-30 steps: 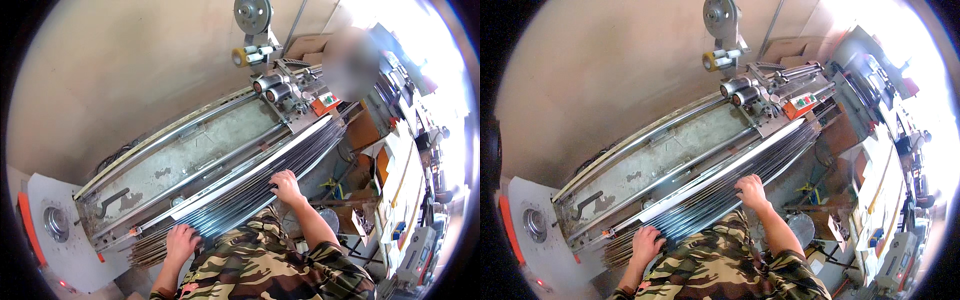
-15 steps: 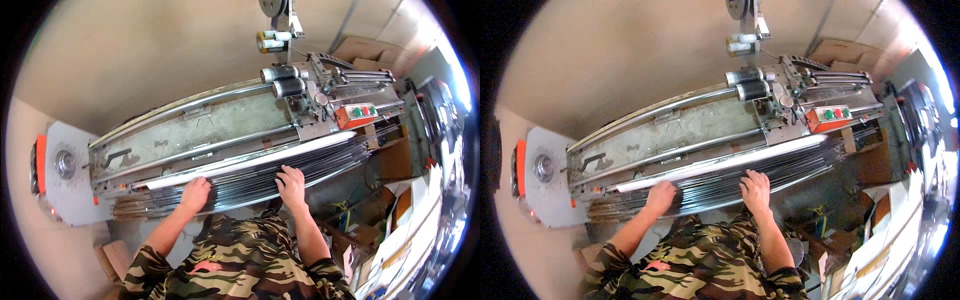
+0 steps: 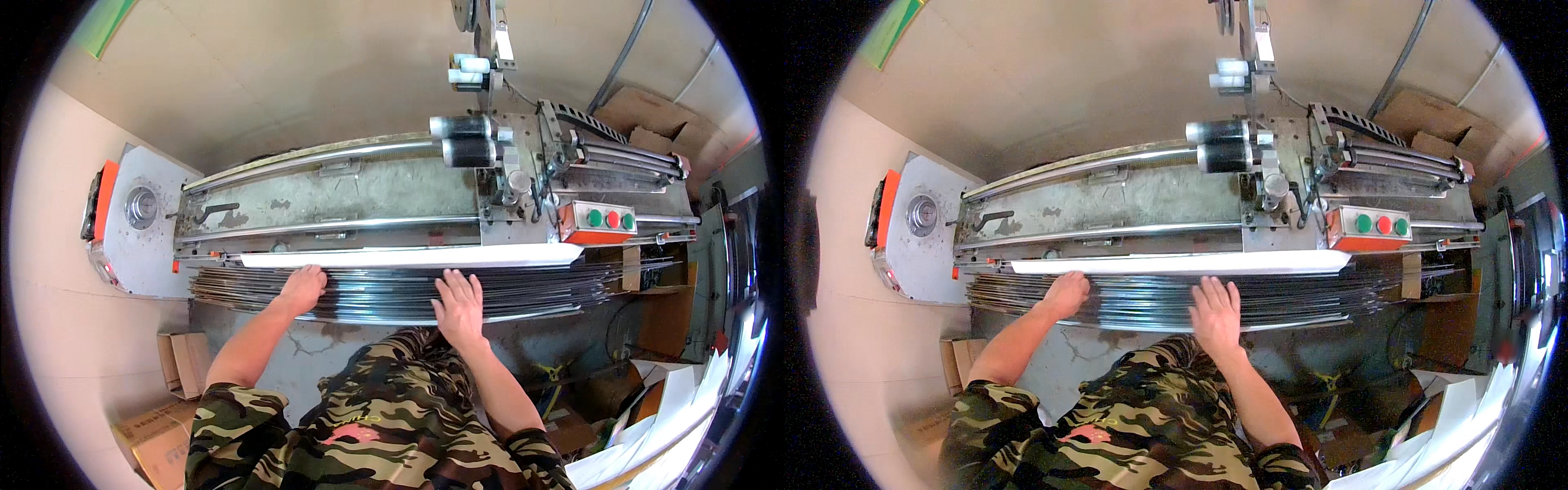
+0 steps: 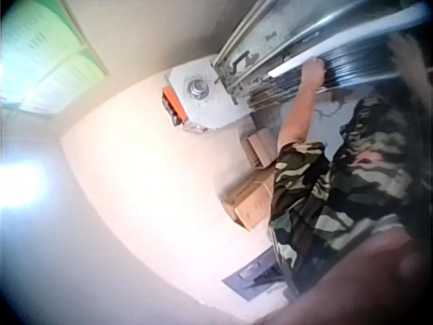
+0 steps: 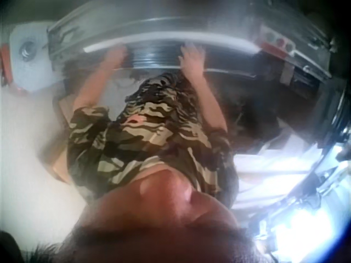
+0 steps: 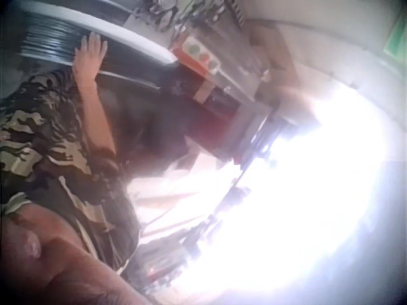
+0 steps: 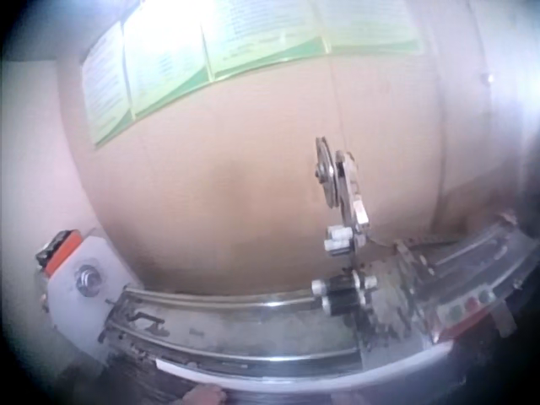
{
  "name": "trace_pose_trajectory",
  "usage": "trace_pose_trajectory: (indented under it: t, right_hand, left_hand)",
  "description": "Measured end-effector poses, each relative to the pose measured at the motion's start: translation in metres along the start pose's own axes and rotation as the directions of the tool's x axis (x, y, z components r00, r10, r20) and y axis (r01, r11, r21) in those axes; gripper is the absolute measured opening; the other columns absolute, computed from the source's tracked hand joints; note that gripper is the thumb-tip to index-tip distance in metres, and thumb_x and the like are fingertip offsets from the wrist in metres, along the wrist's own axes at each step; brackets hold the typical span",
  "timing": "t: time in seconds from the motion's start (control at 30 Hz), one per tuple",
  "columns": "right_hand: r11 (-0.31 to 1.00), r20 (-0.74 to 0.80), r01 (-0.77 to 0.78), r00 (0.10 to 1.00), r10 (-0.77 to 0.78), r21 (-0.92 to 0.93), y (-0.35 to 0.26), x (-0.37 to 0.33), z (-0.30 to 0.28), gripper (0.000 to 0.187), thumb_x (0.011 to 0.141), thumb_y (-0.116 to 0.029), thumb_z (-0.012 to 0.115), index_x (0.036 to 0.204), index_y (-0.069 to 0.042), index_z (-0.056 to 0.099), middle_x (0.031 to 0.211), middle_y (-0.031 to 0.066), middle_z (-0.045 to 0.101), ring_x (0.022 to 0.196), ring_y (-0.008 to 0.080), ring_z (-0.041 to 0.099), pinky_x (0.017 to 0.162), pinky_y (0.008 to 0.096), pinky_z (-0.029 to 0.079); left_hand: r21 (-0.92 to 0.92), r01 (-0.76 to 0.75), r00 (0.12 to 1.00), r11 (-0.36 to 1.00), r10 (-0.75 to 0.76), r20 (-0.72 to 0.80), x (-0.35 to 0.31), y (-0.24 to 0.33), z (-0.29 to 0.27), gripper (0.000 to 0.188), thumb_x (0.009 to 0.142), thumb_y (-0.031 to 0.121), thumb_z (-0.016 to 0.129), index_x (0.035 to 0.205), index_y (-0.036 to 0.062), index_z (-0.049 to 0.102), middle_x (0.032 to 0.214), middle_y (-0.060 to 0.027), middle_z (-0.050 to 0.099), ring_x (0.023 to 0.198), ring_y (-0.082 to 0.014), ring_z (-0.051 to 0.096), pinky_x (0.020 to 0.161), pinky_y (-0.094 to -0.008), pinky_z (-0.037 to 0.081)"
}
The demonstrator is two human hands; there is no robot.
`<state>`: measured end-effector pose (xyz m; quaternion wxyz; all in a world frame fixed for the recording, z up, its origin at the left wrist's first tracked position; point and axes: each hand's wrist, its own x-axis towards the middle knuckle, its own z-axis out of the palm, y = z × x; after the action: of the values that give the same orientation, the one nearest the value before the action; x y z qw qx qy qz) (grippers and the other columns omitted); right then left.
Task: The person repeatedly feeds long metal rods into a polishing machine, guides them through the rollers, and removes the finished rods. The rods are stacked on the machine bed after processing.
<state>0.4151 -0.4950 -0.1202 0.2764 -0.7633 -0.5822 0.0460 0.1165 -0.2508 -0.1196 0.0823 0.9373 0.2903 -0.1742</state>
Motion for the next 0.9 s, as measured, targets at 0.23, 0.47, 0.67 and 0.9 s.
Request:
trace_pose_trajectory:
  t: [0.23, 0.47, 0.67, 0.9]
  right_hand:
    - [0.992, 0.299, 0.019, 0.953, -0.056, 0.125, 0.018, 0.051, 0.020, 0.022, 0.089, -0.032, 0.066, 0.097, -0.013, 0.072, 0.087, 0.0071, 0.074, 0.079, 0.0281, 0.071, 0.069, 0.0431, 0.056]
    - [0.986, 0.407, 0.060, 0.914, 0.009, -0.155, 0.013, 0.139, -0.088, 0.034, 0.090, -0.046, 0.065, 0.095, -0.013, 0.072, 0.081, 0.0104, 0.072, 0.074, 0.0312, 0.070, 0.064, 0.0444, 0.055]
    - [0.957, 0.308, 0.097, 0.951, -0.009, -0.272, 0.044, 0.211, -0.141, 0.036, 0.092, -0.043, 0.061, 0.082, -0.011, 0.074, 0.113, 0.0149, 0.067, 0.076, 0.0358, 0.069, 0.069, 0.0472, 0.055]
    - [0.949, 0.348, 0.074, 0.937, 0.038, -0.305, 0.075, 0.217, -0.122, 0.030, 0.085, -0.039, 0.070, 0.083, -0.009, 0.076, 0.142, 0.0206, 0.053, 0.089, 0.0404, 0.068, 0.086, 0.0469, 0.053]
  left_hand:
    - [0.150, -0.032, 0.999, 0.988, 0.036, -0.027, -0.017, 0.003, -0.098, 0.014, 0.083, 0.020, 0.070, 0.088, 0.0092, 0.063, 0.091, -0.0083, 0.067, 0.097, -0.0274, 0.065, 0.079, -0.0410, 0.054]
    - [-0.593, -0.078, 0.997, 0.802, 0.078, -0.025, 0.113, -0.009, -0.161, 0.056, 0.075, 0.030, 0.084, 0.121, 0.0053, 0.066, 0.107, -0.0110, 0.071, 0.100, -0.0225, 0.067, 0.088, -0.0368, 0.054]
    - [-0.986, -0.013, 1.000, 0.167, 0.013, -0.011, 0.364, 0.067, -0.169, 0.072, 0.089, 0.045, 0.075, 0.139, -0.0011, 0.052, 0.121, -0.0109, 0.065, 0.108, -0.0174, 0.062, 0.089, -0.0313, 0.050]
    - [-0.967, -0.013, 0.788, 0.254, 0.598, 0.147, 0.431, 0.117, -0.179, 0.049, 0.084, 0.027, 0.081, 0.126, 0.0052, 0.065, 0.114, -0.0031, 0.070, 0.102, -0.0138, 0.064, 0.093, -0.0313, 0.051]
